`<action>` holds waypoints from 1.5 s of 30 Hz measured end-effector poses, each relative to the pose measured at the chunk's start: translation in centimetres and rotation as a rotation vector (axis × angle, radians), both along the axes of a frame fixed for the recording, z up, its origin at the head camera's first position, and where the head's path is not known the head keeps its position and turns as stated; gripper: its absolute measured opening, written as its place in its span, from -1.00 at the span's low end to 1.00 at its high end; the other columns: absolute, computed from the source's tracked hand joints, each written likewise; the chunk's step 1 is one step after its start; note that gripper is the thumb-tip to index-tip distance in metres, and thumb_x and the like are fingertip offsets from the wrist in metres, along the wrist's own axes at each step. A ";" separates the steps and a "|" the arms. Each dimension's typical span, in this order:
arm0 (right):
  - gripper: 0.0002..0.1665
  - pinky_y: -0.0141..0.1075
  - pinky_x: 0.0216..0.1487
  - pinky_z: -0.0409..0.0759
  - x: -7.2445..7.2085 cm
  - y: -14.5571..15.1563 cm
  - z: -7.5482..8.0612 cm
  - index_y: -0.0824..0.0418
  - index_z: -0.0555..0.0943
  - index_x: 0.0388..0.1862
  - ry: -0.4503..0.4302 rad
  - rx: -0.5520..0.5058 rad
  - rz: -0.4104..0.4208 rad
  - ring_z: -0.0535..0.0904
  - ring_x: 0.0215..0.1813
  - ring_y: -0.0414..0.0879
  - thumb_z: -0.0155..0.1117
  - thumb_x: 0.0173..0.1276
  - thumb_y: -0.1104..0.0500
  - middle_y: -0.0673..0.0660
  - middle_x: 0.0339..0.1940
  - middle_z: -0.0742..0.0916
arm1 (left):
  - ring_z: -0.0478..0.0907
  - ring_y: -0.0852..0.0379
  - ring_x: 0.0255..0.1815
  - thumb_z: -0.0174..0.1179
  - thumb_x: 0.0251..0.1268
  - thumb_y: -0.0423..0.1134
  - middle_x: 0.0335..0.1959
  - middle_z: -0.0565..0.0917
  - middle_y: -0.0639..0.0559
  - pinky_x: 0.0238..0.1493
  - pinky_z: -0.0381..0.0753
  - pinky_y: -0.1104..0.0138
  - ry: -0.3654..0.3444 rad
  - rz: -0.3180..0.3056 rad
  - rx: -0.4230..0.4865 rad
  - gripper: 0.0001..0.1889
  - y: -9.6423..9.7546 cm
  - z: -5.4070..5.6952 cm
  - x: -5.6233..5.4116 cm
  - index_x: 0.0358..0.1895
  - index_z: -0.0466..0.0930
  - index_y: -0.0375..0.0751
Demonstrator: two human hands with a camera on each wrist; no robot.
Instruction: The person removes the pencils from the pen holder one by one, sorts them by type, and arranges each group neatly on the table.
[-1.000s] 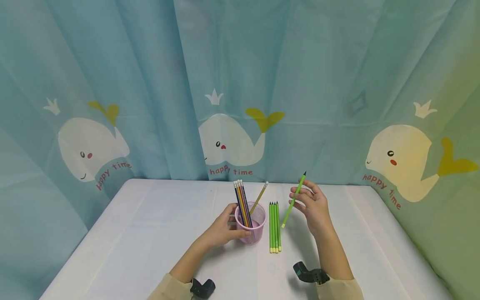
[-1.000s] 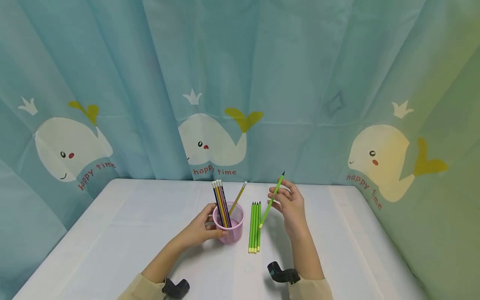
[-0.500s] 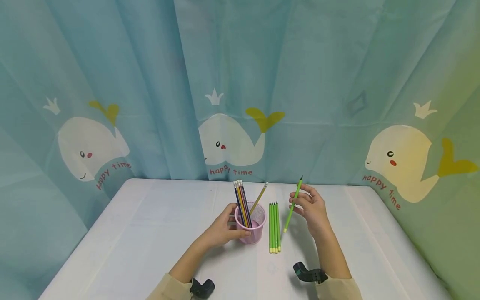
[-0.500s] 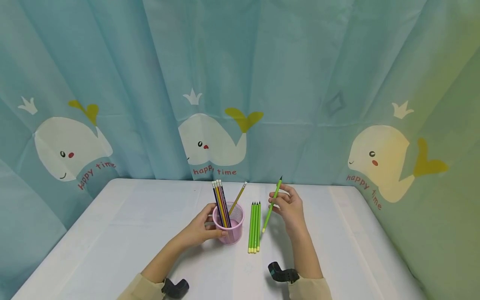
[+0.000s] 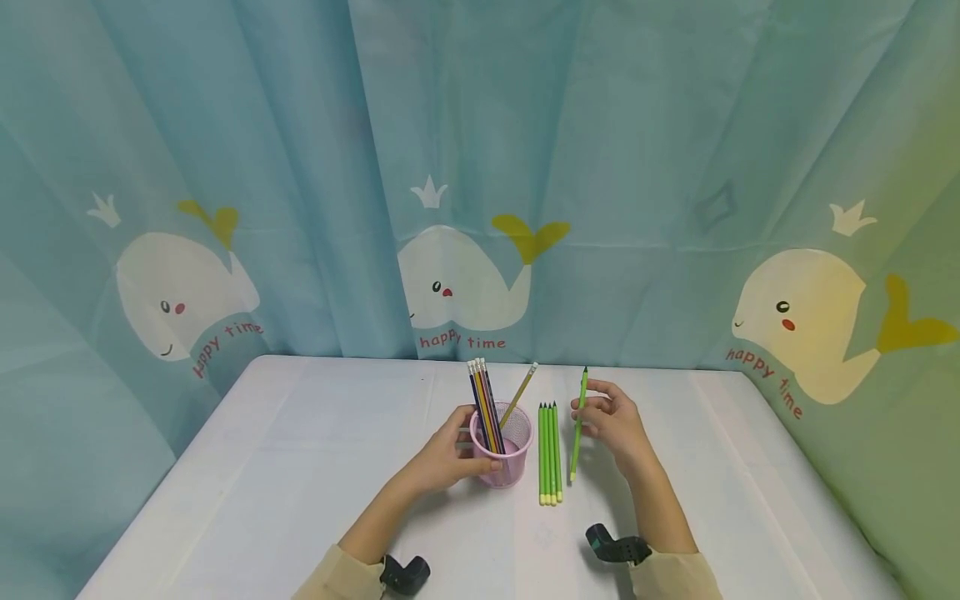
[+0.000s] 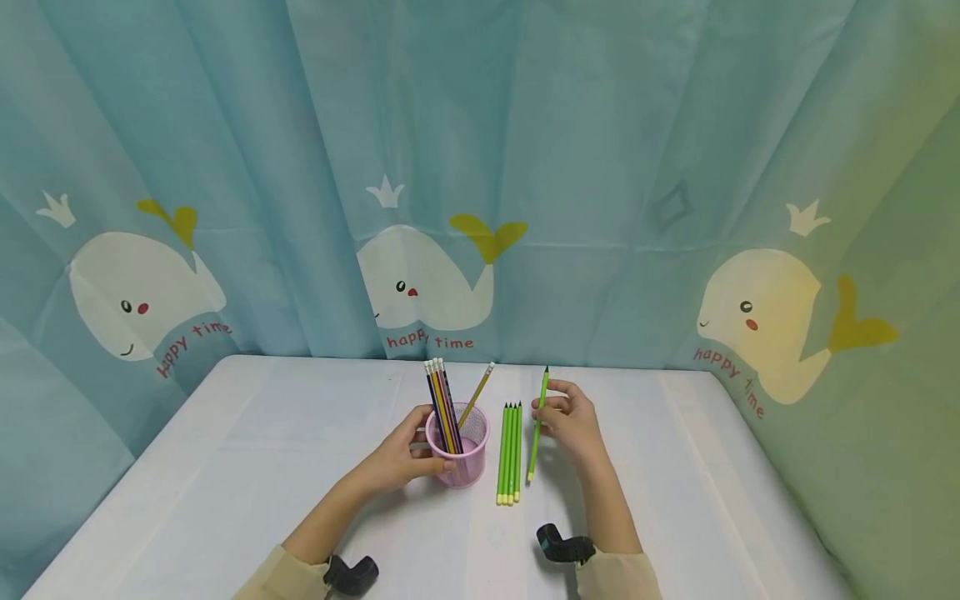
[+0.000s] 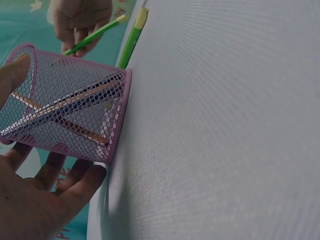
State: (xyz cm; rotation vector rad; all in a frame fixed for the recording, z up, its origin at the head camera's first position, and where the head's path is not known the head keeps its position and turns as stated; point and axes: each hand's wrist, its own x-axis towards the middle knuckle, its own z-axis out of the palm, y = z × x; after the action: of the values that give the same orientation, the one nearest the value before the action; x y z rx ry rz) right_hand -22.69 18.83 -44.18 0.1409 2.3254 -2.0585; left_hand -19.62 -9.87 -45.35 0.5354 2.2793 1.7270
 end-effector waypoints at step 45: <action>-0.34 -0.22 -0.26 0.76 -0.5 -0.2 -2.6 0.37 0.40 0.37 -0.142 0.223 0.075 0.69 -0.26 -0.07 0.31 0.29 0.37 0.23 -0.22 0.72 | 0.51 -0.21 0.25 0.46 0.12 -0.27 0.26 0.44 -0.21 0.25 0.59 0.02 0.001 -0.020 0.023 -0.21 -0.1 -0.6 -0.2 0.38 0.21 -0.21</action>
State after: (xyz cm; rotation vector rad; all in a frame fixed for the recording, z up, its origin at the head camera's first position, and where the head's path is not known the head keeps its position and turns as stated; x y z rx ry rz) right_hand -23.14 18.58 -46.77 0.1950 2.4254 -1.6924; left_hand -19.85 -9.96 -45.98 0.5615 2.2503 1.7456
